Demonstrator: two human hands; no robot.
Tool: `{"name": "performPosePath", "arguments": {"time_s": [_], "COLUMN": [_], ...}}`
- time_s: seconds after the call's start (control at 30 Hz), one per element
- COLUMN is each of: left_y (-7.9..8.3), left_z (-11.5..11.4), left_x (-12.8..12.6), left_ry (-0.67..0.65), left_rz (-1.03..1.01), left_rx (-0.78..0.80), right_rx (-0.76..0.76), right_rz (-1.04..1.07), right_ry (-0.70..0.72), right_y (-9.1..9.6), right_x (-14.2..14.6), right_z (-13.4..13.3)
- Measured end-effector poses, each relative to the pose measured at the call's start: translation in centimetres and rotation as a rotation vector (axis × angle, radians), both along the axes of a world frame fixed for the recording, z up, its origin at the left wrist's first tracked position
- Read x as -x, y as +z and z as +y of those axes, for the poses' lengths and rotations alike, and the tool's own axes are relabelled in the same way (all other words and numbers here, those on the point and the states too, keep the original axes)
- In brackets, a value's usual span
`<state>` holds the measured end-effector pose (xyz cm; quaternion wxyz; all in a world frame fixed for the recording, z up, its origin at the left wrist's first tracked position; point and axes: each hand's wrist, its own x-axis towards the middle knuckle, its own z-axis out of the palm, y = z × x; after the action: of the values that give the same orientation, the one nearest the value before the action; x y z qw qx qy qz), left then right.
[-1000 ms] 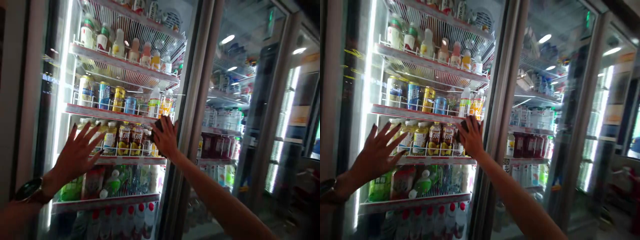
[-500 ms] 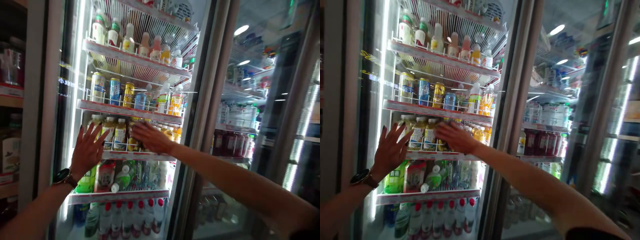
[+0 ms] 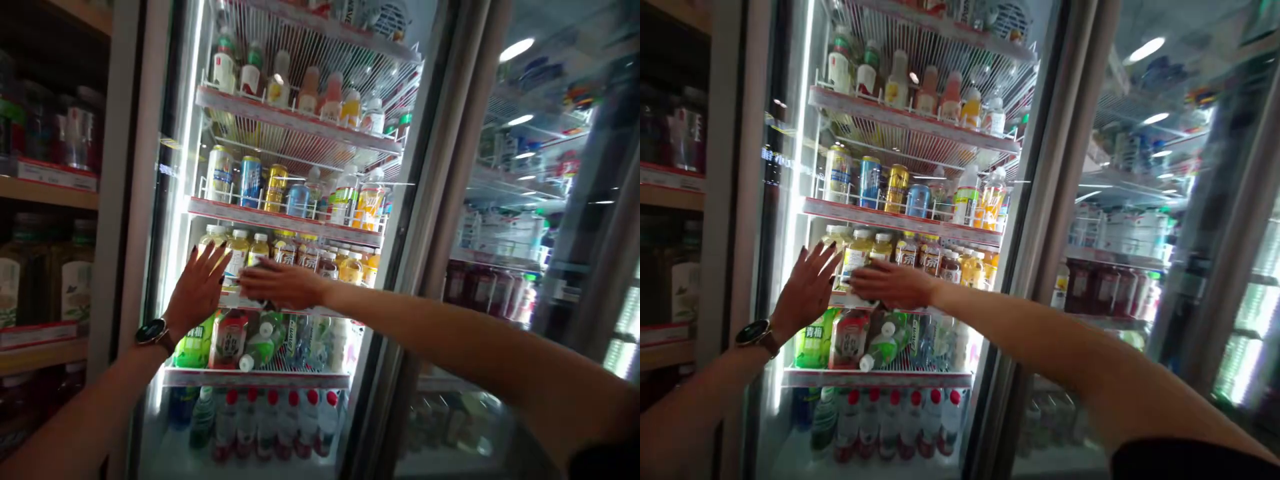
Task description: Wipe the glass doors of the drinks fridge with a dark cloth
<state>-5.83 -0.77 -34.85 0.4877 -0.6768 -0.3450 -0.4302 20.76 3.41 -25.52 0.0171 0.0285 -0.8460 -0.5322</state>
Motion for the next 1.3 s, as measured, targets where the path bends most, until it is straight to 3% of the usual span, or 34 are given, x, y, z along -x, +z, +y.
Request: {"name": "performPosePath", "arguments": {"time_s": [0.1,0.17,0.2,0.27,0.37,0.43,0.5,0.57,0.67,0.73,0.77,0.83,0.97,1.03,1.1,1.17,1.23,1.3], "left_y": [-0.6,-1.0,-1.2,-1.3,-1.4,-1.4,-1.4,-1.5,-1.6,-1.7,-1.7,-1.7,-1.6,-1.5,-1.5,-1.9,-3.0,-4.7], "left_z": [-0.3,-0.3,-0.3,-0.2,0.1,0.2,0.1,0.0,-0.3,-0.4,-0.4,-0.5,-0.6,-0.7,-0.9,-1.0,-0.9,-0.6], "left_x": [0.6,0.6,0.6,0.6,0.8,1.0,1.1,1.1,0.8,0.7,0.7,0.8,1.0,1.0,1.0,0.6,-0.3,-1.4], "left_ry": [0.025,0.032,0.03,0.019,-0.011,-0.032,-0.032,-0.014,0.02,0.034,0.039,0.046,0.057,0.043,0.031,0.044,0.057,0.058], "left_rz": [-0.042,-0.141,-0.181,-0.208,-0.216,-0.225,-0.204,-0.156,-0.098,-0.062,-0.039,0.017,0.152,0.251,0.329,0.329,0.28,0.244], "left_rx": [-0.018,-0.064,-0.079,-0.085,-0.086,-0.093,-0.079,-0.055,-0.034,-0.034,-0.035,-0.029,0.02,0.068,0.118,0.153,0.162,0.16], "right_rx": [0.029,0.044,0.054,0.085,0.127,0.124,0.112,0.098,0.06,0.026,0.017,0.026,0.099,0.125,0.134,0.122,0.095,0.056], "right_rz": [0.624,1.029,1.122,1.056,0.648,0.406,0.222,0.212,0.606,0.954,1.07,1.095,0.574,0.295,0.108,0.137,0.389,0.758], "right_ry": [-0.036,-0.058,-0.065,-0.07,-0.026,0.016,0.043,0.039,0.007,0.028,0.052,0.078,0.031,0.045,0.048,0.022,0.005,0.016], "right_y": [6.8,7.8,6.9,2.9,-3.8,-5.3,-3.2,1.5,8.6,9.8,9.0,4.9,-5.0,-6.6,-4.8,-0.7,3.3,4.9], "right_x": [1.2,2.9,3.8,5.6,7.2,6.9,5.4,2.8,-1.5,-3.5,-4.0,-4.1,-2.8,-3.1,-4.5,-6.9,-9.6,-11.8], "right_z": [0.2,0.0,-0.2,-0.6,-1.2,-1.3,-1.0,-0.3,1.0,1.7,1.8,1.8,1.1,0.8,1.0,1.5,2.0,2.6]}}
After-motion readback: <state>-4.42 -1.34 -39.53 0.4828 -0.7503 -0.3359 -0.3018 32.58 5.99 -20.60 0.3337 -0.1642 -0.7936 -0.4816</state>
